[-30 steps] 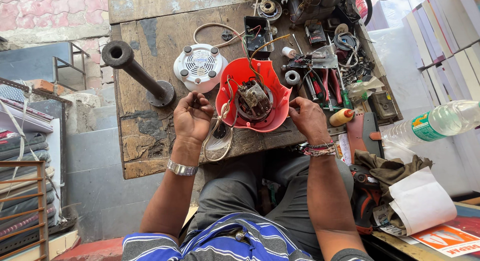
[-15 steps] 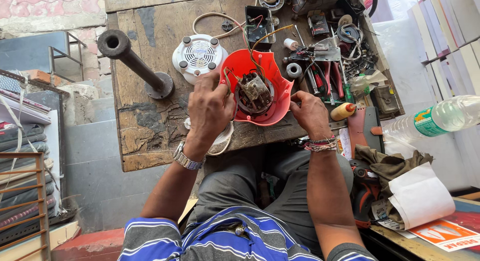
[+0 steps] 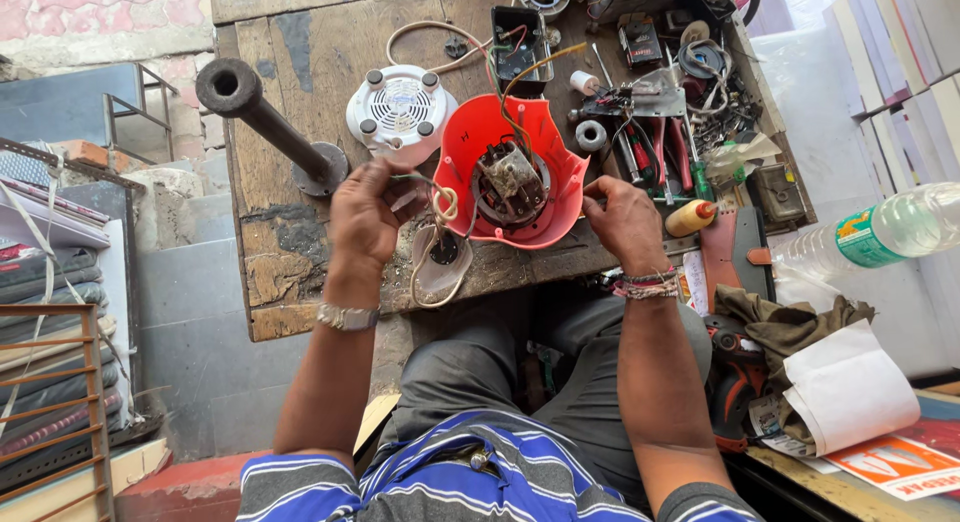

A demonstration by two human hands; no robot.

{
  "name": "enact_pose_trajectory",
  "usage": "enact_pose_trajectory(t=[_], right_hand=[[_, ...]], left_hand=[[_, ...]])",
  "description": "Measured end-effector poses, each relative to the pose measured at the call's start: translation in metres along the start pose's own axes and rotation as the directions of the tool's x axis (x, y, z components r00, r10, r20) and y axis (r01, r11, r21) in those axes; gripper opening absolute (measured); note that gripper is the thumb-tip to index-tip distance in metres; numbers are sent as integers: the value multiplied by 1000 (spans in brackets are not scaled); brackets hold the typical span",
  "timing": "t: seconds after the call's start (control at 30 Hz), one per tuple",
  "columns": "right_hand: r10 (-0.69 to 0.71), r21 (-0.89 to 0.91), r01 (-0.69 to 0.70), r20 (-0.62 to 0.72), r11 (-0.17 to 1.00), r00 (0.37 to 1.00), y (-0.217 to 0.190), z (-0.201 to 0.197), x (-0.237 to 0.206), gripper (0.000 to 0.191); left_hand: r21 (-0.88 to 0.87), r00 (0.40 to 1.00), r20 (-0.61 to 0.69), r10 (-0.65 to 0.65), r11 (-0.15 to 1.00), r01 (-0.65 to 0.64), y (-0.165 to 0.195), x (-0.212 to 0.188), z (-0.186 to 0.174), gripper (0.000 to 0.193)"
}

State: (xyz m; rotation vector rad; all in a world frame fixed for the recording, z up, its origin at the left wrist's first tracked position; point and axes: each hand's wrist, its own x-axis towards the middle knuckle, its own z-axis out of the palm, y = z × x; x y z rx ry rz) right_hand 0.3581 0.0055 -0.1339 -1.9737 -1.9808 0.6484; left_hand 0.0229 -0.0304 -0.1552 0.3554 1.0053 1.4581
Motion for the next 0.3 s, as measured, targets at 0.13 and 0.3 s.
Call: enact_pose_trajectory(t=[0.13,0.3], right_hand=[[31,1,-31,23,1000,999,0,-3,-2,23],[12,29,-13,16,1000,1000,1,0,-3,23]], left_hand=[[662,956,120,266,697,-277,-44,21,-12,25],[450,948,257,188,845,-289,-64,29,-9,15]])
